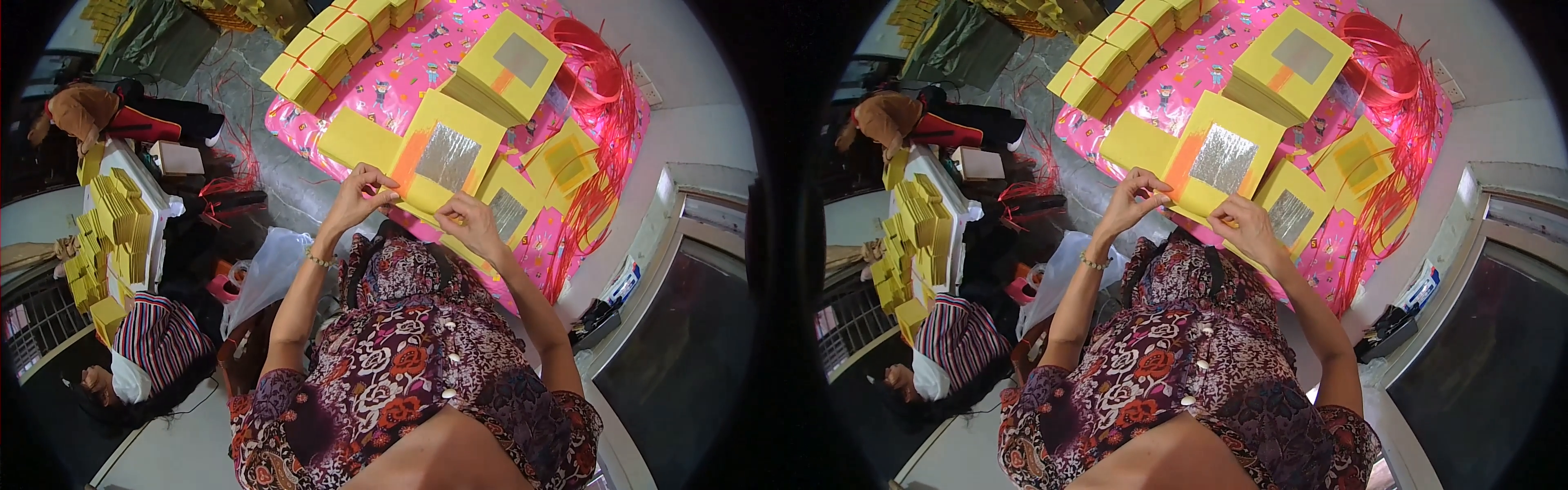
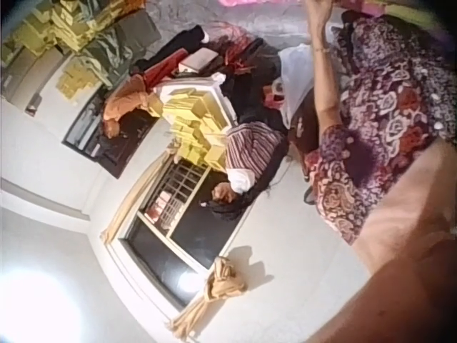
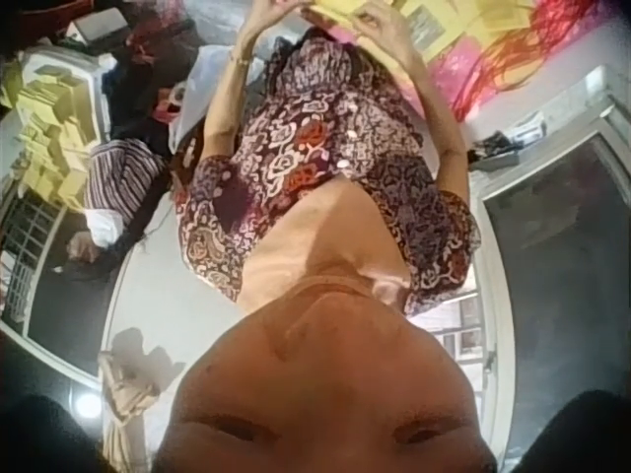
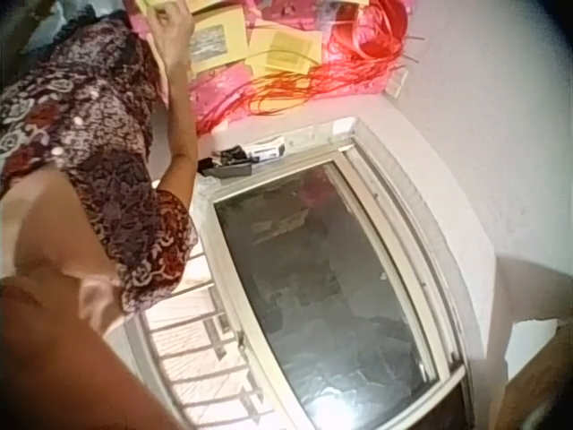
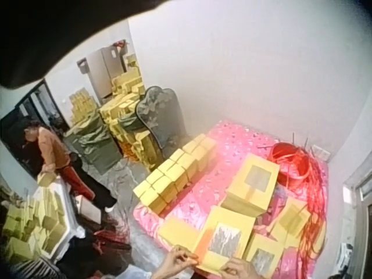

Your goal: Folding yellow ritual paper sheets and stacking them into bundles.

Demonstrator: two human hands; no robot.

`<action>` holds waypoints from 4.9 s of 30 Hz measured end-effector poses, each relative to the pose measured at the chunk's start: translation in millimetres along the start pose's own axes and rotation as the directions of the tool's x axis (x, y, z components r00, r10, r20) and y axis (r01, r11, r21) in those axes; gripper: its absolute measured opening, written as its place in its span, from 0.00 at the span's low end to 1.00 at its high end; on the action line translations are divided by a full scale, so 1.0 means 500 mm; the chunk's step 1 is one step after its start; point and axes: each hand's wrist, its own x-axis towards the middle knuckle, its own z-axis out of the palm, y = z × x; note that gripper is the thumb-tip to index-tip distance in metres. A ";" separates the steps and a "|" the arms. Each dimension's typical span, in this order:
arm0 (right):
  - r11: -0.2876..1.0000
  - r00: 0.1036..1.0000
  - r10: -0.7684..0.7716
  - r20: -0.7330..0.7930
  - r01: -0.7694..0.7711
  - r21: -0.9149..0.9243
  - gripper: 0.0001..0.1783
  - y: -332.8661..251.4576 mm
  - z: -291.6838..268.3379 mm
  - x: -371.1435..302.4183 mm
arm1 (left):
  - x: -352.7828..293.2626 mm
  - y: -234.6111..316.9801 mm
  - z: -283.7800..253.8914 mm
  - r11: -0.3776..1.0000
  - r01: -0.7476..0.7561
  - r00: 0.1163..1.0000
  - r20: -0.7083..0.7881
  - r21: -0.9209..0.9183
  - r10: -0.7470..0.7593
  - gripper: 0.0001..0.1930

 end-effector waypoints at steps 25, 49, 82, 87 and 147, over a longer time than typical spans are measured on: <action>0.938 0.954 0.250 0.166 -0.281 0.205 0.12 0.029 -0.020 0.017 | -0.021 -0.001 0.028 0.994 -0.094 0.988 -0.117 0.053 0.100 0.25; 0.930 0.942 0.280 0.185 -0.314 0.193 0.12 0.010 -0.025 0.022 | -0.005 0.022 0.032 0.958 -0.086 0.980 -0.149 0.273 0.130 0.15; 0.867 0.984 0.005 -0.176 -0.092 -0.490 0.11 0.091 -0.164 0.216 | 0.103 0.088 0.172 0.515 -0.396 0.850 0.091 0.760 0.519 0.37; 0.778 0.963 -0.180 -0.201 0.014 -0.628 0.10 0.128 -0.153 0.239 | 0.131 0.072 0.187 0.484 -0.356 0.867 0.089 0.799 0.491 0.37; 0.868 0.937 -0.036 -0.347 -0.143 -0.476 0.15 0.118 -0.066 0.277 | 0.111 0.084 0.175 0.508 -0.341 0.907 0.135 0.791 0.398 0.33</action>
